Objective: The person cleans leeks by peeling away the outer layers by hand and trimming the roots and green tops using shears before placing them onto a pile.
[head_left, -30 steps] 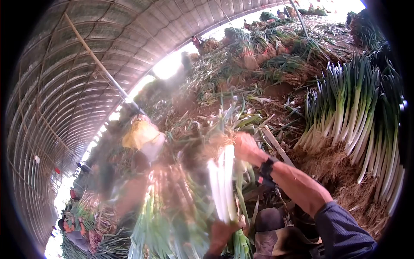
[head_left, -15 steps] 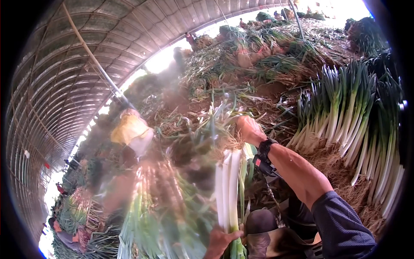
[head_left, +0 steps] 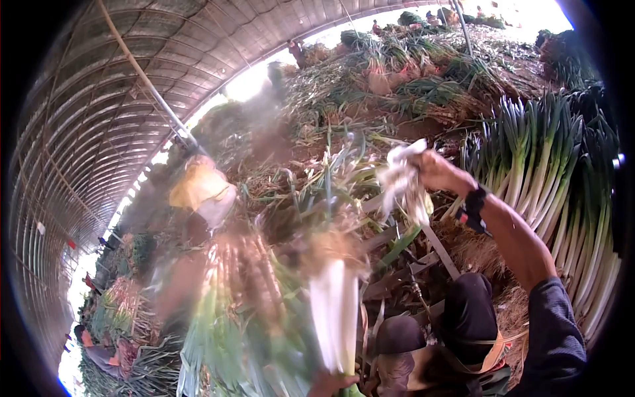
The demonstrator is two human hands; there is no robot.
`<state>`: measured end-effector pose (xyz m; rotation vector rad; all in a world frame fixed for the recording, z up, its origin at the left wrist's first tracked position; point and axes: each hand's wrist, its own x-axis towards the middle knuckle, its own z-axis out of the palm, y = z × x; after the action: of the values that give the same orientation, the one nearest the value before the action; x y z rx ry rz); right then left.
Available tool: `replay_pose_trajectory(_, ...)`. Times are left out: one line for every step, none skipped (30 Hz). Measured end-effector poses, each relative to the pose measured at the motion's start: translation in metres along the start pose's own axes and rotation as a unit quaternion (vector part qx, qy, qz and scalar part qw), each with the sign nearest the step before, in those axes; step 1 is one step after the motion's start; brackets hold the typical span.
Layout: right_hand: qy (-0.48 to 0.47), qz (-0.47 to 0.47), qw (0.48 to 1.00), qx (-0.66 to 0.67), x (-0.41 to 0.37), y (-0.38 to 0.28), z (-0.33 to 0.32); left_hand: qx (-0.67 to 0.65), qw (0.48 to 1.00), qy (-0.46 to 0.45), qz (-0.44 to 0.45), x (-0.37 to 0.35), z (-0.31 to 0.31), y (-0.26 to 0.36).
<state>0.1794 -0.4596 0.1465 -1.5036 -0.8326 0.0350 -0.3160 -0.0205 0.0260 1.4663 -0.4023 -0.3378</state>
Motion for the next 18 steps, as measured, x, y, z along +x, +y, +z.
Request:
replay_pose_trajectory(-0.042, 0.002, 0.993, 0.106, -0.016, 0.016, 0.022, -0.068, 0.994, 0.081, 0.013, 0.021, 0.028, 0.054)
replay_pose_trajectory(-0.083, 0.013, 0.974, 0.211, -0.033, 0.029, 0.045, -0.026, 0.980, 0.149, -0.130, 0.020, 0.019, 0.052)
replay_pose_trajectory(-0.104, -0.043, 0.989, 0.099, -0.046, 0.050, 0.067, 0.016, 0.939, 0.215, -0.268, 0.019, 0.009, 0.051)
replay_pose_trajectory(-0.115, -0.040, 0.992, -0.023, -0.061, 0.027, 0.095, -0.037, 0.939, 0.238, -0.245, 0.018, 0.013, 0.064)
replay_pose_trajectory(-0.130, -0.012, 0.985, -0.114, -0.072, -0.015, 0.125, -0.103, 0.929, 0.262, -0.242, 0.017, 0.020, 0.078)
replay_pose_trajectory(-0.149, 0.009, 0.979, -0.141, -0.083, -0.049, 0.150, -0.169, 0.914, 0.283, -0.236, 0.016, 0.027, 0.091)
replay_pose_trajectory(-0.165, 0.021, 0.975, -0.147, -0.090, -0.070, 0.172, -0.233, 0.895, 0.303, -0.229, 0.014, 0.031, 0.099)
replay_pose_trajectory(-0.177, 0.033, 0.972, -0.148, -0.092, -0.083, 0.192, -0.238, 0.903, 0.300, -0.197, 0.010, 0.031, 0.096)
replay_pose_trajectory(-0.185, 0.042, 0.971, -0.145, -0.091, -0.092, 0.210, -0.182, 0.910, 0.303, -0.215, 0.002, 0.020, 0.077)
replay_pose_trajectory(-0.189, 0.054, 0.968, -0.155, -0.088, -0.091, 0.226, -0.127, 0.915, 0.304, -0.232, -0.005, -0.001, 0.047)
replay_pose_trajectory(-0.194, 0.066, 0.965, -0.166, -0.083, -0.085, 0.240, -0.074, 0.917, 0.304, -0.247, -0.008, -0.012, 0.032)
replay_pose_trajectory(-0.176, 0.109, 0.966, -0.156, -0.079, -0.101, 0.248, -0.092, 0.918, 0.293, -0.253, -0.006, -0.005, 0.042)
replay_pose_trajectory(-0.156, 0.151, 0.965, -0.145, -0.075, -0.117, 0.256, -0.110, 0.918, 0.281, -0.258, 0.001, 0.013, 0.067)
replay_pose_trajectory(-0.107, 0.071, 0.977, -0.168, -0.071, -0.096, 0.269, -0.129, 0.918, 0.270, -0.261, 0.009, 0.031, 0.091)
replay_pose_trajectory(-0.057, -0.008, 0.980, -0.190, -0.064, -0.066, 0.283, -0.148, 0.917, 0.258, -0.266, 0.012, 0.039, 0.101)
replay_pose_trajectory(-0.018, -0.007, 0.988, -0.153, -0.049, -0.044, 0.286, -0.145, 0.924, 0.235, -0.263, -0.002, 0.025, 0.068)
replay_pose_trajectory(0.020, -0.007, 0.993, -0.117, -0.029, -0.027, 0.286, -0.122, 0.946, 0.215, -0.209, -0.013, 0.020, 0.049)
replay_pose_trajectory(0.061, 0.034, 0.990, -0.119, -0.011, -0.037, 0.276, -0.100, 0.963, 0.195, -0.156, -0.022, 0.018, 0.034)
